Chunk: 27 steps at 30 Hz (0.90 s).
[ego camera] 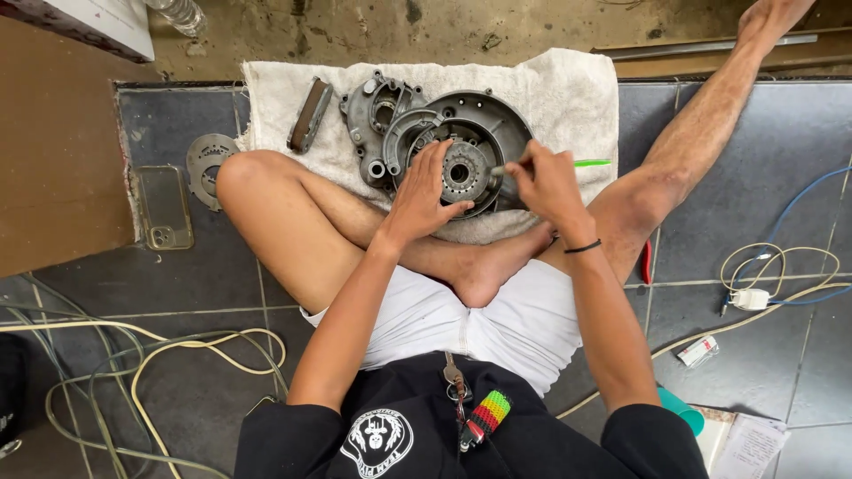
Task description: A person sits on the floor cleaning and inspecting motorcycle engine components, including the clutch assembly and engine casing, using a small tool.
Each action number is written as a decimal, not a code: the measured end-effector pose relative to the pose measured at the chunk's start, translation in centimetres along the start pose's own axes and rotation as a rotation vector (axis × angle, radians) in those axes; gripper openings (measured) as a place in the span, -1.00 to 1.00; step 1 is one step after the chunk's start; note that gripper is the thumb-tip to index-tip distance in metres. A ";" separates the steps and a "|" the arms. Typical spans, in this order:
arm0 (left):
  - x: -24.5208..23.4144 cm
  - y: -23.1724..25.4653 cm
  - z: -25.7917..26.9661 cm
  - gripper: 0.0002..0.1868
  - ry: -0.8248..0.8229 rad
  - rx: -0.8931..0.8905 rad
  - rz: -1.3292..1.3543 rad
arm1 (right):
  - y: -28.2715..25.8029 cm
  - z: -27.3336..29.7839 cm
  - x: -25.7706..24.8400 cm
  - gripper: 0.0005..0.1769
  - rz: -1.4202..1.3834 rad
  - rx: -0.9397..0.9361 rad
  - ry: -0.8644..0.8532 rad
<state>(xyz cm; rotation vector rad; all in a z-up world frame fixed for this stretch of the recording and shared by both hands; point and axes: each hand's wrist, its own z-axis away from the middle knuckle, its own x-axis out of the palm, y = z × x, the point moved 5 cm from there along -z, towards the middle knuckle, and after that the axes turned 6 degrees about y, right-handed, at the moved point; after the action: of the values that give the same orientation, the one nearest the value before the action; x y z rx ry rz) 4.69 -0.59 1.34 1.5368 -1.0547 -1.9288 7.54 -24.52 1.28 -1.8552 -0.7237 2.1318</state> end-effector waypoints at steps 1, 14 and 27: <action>0.1 0.0 -0.1 0.16 0.003 -0.002 -0.001 | -1.1 0.3 0.2 -0.61 0.000 -0.003 -0.001; -0.3 0.3 -0.3 0.11 -0.018 -0.008 0.055 | -6.0 -0.6 -0.1 -0.70 0.023 -0.100 -0.043; -0.2 0.0 -0.1 0.13 -0.017 -0.001 0.045 | -5.4 -1.8 -0.4 -0.70 0.073 -0.096 -0.063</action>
<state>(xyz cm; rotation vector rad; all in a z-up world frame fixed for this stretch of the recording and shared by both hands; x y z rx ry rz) 4.81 -0.43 1.42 1.4855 -1.0863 -1.9151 8.55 -19.72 4.13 -1.8975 -0.7972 2.2476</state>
